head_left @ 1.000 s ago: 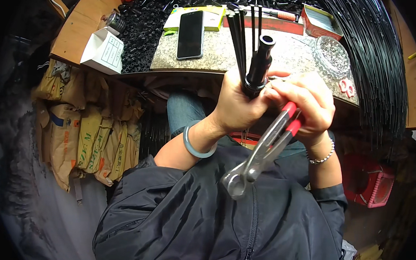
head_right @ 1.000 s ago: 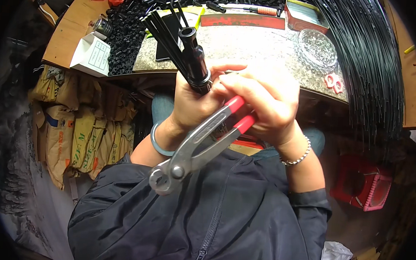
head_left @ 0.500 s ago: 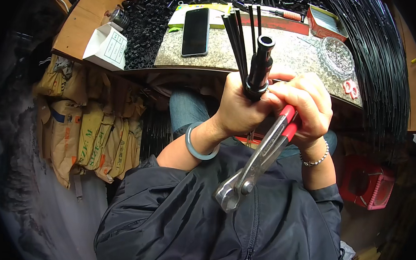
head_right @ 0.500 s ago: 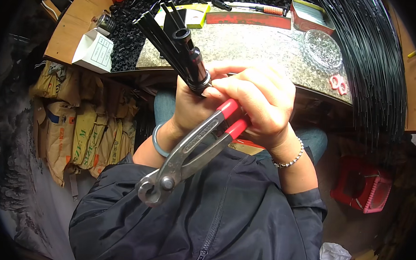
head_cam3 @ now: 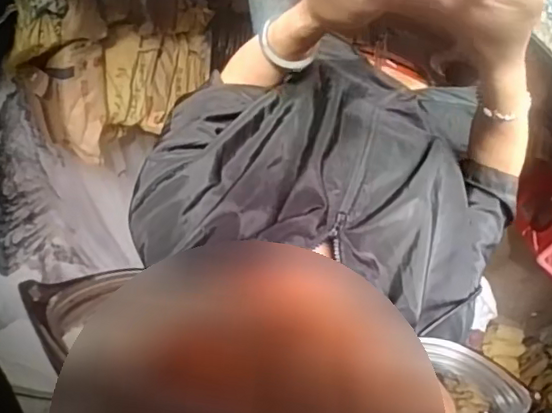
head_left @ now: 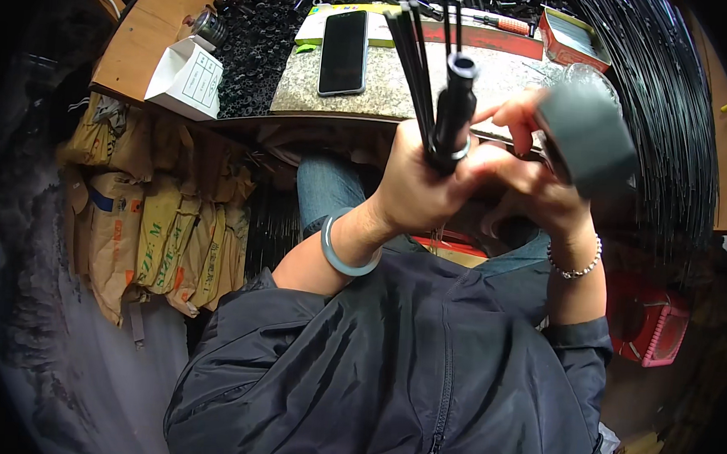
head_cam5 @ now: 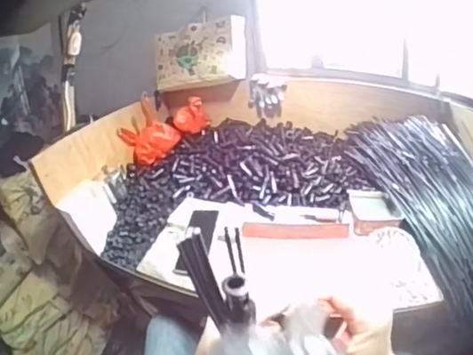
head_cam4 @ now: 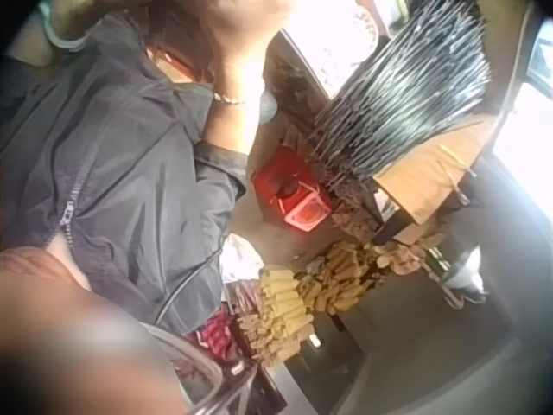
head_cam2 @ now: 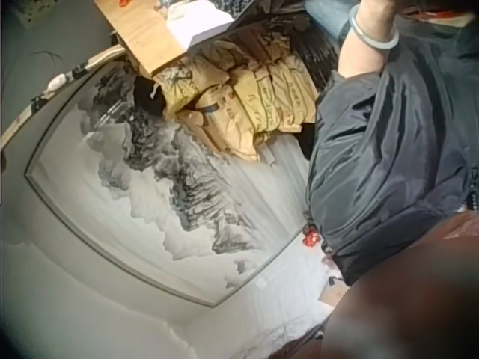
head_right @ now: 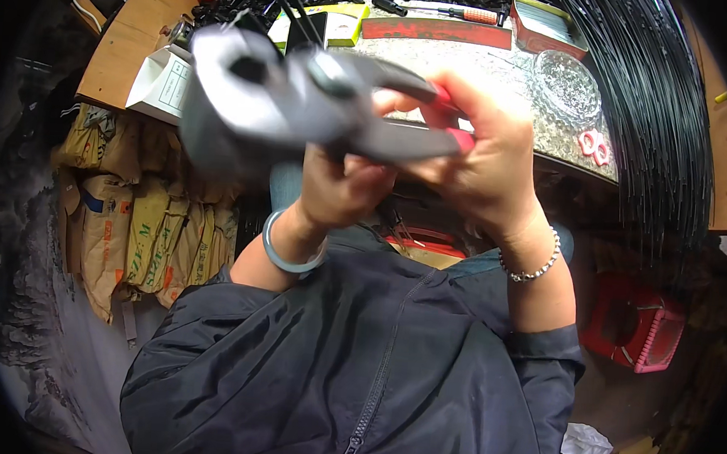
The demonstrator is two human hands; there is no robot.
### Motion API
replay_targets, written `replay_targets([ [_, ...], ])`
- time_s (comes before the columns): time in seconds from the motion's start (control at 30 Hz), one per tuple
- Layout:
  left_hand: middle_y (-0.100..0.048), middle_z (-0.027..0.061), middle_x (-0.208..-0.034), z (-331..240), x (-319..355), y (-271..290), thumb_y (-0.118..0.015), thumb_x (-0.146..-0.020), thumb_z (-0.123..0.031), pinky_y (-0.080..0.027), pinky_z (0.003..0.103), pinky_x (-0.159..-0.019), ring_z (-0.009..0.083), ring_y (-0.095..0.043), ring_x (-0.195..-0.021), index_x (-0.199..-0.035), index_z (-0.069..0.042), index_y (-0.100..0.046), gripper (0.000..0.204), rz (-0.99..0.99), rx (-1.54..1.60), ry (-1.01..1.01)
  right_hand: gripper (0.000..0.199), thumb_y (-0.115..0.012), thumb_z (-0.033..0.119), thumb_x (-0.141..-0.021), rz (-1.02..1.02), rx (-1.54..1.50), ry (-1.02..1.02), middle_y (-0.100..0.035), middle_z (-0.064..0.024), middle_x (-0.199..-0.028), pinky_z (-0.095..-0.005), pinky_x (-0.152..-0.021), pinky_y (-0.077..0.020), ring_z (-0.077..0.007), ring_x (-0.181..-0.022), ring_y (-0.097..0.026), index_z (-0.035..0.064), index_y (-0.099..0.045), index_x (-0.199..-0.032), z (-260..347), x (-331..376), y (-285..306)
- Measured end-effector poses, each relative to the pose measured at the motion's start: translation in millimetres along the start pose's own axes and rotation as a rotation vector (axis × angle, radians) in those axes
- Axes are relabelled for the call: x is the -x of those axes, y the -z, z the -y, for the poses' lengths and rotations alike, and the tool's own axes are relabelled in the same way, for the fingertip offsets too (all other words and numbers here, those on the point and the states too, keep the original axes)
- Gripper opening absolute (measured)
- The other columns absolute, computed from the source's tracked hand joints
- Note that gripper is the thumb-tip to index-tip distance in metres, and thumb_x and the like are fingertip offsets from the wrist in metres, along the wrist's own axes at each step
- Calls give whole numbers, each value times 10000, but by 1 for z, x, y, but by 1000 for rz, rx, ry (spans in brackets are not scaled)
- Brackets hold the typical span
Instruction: Assembling black umbrella ribs into a central plastic hub using wire and pliers.
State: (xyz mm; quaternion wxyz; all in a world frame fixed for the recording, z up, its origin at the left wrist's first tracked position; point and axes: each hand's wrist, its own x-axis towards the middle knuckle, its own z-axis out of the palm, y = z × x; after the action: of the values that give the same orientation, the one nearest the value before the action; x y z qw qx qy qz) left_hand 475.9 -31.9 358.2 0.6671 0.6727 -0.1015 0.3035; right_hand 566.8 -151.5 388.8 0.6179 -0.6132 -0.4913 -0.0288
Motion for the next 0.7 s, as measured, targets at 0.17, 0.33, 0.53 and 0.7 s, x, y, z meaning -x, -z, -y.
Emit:
replay_targets([
  [0.17, -434, -72, -485, -18, -10, 5, -549, -863, -34, -291, 171, -414, -5, -391, -439, -1089, 55, -586, 246, -134, 128, 216, 276, -662, 133, -797, 155, 90, -115, -597, -35, -682, -249, -590, -451, -95, -604, -559, 13, -540, -1013, 26, -4, 6],
  [0.33, -461, 11, -592, -19, -11, 19, -501, -850, -4, -291, 168, -342, 35, -359, -381, -1136, 139, -458, 322, -106, 268, 196, 125, -527, 58, -876, 564, -64, -564, -562, -65, -644, -249, -582, -468, -133, -591, -581, -24, -508, -969, 54, 18, 45],
  [0.53, -525, 23, -655, -15, -10, 20, -478, -824, 21, -266, 151, -361, 7, -381, -423, -1159, 178, -443, 371, -36, 216, 239, 235, -531, 103, -884, 694, -49, -752, -574, -89, -665, -261, -585, -457, -151, -579, -558, -22, -498, -1081, 65, 11, 52],
  [0.7, -493, -13, -591, -18, -10, 16, -454, -762, 59, -263, 152, -382, 4, -379, -445, -1104, 161, -508, 361, -46, 129, 245, 204, -524, 126, -893, 749, -11, -749, -557, -65, -652, -256, -581, -458, -135, -587, -555, -23, -502, -1030, 75, -1, 62],
])
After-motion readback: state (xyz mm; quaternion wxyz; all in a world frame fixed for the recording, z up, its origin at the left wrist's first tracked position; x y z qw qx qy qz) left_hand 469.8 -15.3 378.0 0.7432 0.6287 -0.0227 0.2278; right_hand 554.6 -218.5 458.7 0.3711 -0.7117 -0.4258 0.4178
